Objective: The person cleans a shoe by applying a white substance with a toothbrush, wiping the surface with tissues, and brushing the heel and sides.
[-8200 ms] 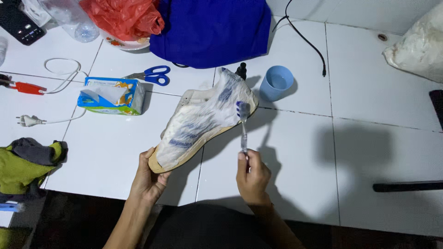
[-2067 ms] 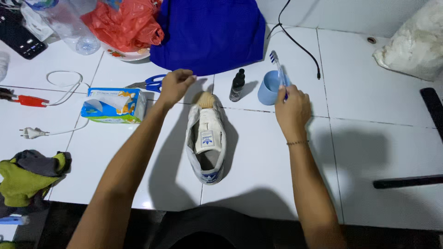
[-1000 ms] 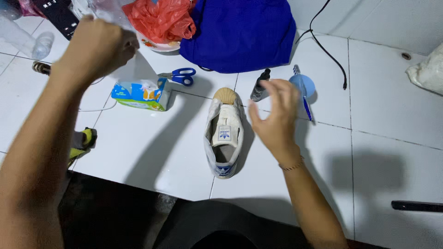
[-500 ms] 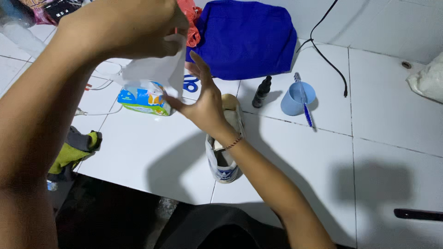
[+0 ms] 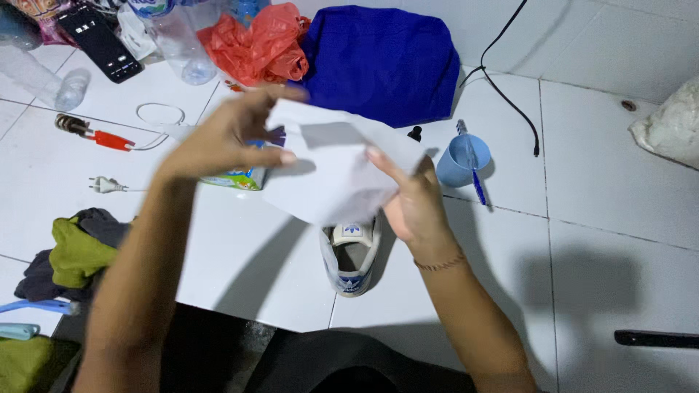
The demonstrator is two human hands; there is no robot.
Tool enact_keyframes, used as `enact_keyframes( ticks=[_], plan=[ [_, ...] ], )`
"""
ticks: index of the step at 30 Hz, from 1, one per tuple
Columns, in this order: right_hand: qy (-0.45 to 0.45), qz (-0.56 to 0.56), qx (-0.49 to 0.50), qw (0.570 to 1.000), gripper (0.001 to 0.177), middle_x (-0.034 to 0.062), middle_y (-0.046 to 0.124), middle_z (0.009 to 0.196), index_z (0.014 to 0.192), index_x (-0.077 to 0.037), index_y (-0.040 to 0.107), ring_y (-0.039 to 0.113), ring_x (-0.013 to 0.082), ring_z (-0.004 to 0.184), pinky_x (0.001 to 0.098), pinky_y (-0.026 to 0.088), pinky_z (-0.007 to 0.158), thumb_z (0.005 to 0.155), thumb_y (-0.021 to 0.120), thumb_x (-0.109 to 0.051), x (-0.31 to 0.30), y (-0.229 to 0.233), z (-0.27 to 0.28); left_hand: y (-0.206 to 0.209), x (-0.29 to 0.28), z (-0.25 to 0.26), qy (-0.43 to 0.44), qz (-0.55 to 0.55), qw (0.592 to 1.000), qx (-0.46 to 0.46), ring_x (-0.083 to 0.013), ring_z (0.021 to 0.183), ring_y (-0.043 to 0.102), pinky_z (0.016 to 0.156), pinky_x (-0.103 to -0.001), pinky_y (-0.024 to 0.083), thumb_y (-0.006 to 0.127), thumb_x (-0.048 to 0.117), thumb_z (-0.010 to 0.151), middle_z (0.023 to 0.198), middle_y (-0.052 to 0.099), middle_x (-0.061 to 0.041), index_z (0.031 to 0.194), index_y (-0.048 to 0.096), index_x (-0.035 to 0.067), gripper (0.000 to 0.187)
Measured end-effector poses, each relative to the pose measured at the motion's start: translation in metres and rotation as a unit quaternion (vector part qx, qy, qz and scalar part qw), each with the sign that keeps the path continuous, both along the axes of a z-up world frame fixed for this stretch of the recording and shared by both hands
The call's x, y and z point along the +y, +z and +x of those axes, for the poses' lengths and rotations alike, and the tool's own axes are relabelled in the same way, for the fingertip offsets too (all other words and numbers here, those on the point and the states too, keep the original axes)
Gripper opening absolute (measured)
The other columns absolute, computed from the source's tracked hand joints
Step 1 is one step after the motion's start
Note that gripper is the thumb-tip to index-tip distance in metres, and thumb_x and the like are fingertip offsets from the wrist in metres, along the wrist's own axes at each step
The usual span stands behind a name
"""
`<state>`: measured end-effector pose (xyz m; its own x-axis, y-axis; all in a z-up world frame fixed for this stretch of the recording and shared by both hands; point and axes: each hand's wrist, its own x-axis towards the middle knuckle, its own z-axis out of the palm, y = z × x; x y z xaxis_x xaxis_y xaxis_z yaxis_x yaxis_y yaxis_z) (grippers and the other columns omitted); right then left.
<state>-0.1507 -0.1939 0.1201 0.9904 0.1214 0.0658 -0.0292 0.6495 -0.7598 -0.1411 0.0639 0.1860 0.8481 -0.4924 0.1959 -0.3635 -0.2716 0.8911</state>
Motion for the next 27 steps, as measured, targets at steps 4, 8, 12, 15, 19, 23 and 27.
enact_keyframes(
  ticks=[4, 8, 12, 15, 19, 23, 27],
  plan=[
    [-0.011, -0.053, 0.047, 0.997, 0.039, 0.0114, 0.072, 0.098, 0.117, -0.001, 0.066, 0.070, 0.0201, 0.088, 0.0463, 0.059, 0.084, 0.080, 0.078, -0.003, -0.024, 0.015, -0.014, -0.036, -0.041, -0.009, 0.051, -0.180, 0.977, 0.097, -0.0182, 0.084, 0.072, 0.070, -0.032, 0.064, 0.080, -0.005, 0.077, 0.096, 0.071, -0.009, 0.122, 0.065, -0.002, 0.047],
    [-0.014, -0.070, 0.107, 0.992, 0.039, 0.0152, 0.072, 0.097, 0.117, 0.000, 0.063, 0.072, 0.0256, 0.087, 0.0506, 0.060, 0.083, 0.080, 0.075, -0.006, -0.035, 0.044, -0.029, -0.063, -0.049, -0.002, 0.080, -0.227, 0.965, 0.102, -0.0132, 0.070, 0.070, 0.065, -0.028, 0.061, 0.078, 0.000, 0.084, 0.076, 0.069, -0.009, 0.099, 0.069, -0.003, 0.017],
    [0.024, -0.074, 0.174, 0.982, 0.034, 0.0182, 0.073, 0.097, 0.115, -0.002, 0.066, 0.073, 0.0287, 0.087, 0.0515, 0.060, 0.082, 0.082, 0.073, -0.010, -0.048, 0.040, -0.032, -0.084, -0.055, -0.003, 0.105, -0.237, 0.960, 0.106, -0.0131, 0.063, 0.069, 0.061, -0.027, 0.060, 0.080, 0.002, 0.082, 0.071, 0.069, -0.009, 0.096, 0.071, -0.002, 0.017],
    [0.030, -0.082, 0.220, 0.971, 0.034, 0.0215, 0.072, 0.096, 0.115, 0.005, 0.067, 0.073, 0.0330, 0.083, 0.0548, 0.059, 0.080, 0.082, 0.070, -0.006, -0.048, 0.048, -0.046, -0.069, -0.064, -0.024, 0.115, -0.251, 0.952, 0.133, -0.0164, 0.072, 0.071, 0.070, -0.030, 0.062, 0.080, -0.004, 0.079, 0.079, 0.069, -0.011, 0.121, 0.060, -0.004, 0.047],
    [0.027, -0.097, 0.237, 0.966, 0.035, 0.0245, 0.073, 0.098, 0.115, 0.007, 0.067, 0.073, 0.0345, 0.085, 0.0544, 0.059, 0.080, 0.081, 0.069, -0.002, -0.054, 0.049, -0.055, -0.057, -0.071, -0.042, 0.104, -0.252, 0.952, 0.140, -0.0166, 0.074, 0.073, 0.074, -0.030, 0.062, 0.077, -0.008, 0.080, 0.081, 0.068, -0.012, 0.149, 0.042, 0.008, 0.079],
    [0.048, -0.120, 0.195, 0.972, 0.049, 0.0240, 0.070, 0.101, 0.128, 0.005, 0.057, 0.071, 0.0339, 0.089, 0.0553, 0.059, 0.081, 0.080, 0.067, -0.003, -0.073, 0.030, -0.060, -0.052, -0.076, -0.053, 0.161, -0.169, 0.970, 0.075, -0.0145, 0.076, 0.068, 0.075, -0.031, 0.059, 0.080, 0.003, 0.082, 0.079, 0.073, -0.013, 0.110, 0.072, 0.000, 0.029],
    [0.040, -0.159, 0.084, 0.983, 0.078, 0.0195, 0.060, 0.111, 0.152, 0.000, 0.029, 0.065, 0.0299, 0.104, 0.0529, 0.057, 0.089, 0.083, 0.065, -0.002, -0.085, 0.020, -0.070, -0.047, -0.077, -0.065, 0.194, -0.103, 0.976, -0.001, -0.0181, 0.083, 0.074, 0.084, -0.034, 0.060, 0.080, 0.005, 0.084, 0.085, 0.078, -0.014, 0.104, 0.076, 0.004, 0.020]
  ],
)
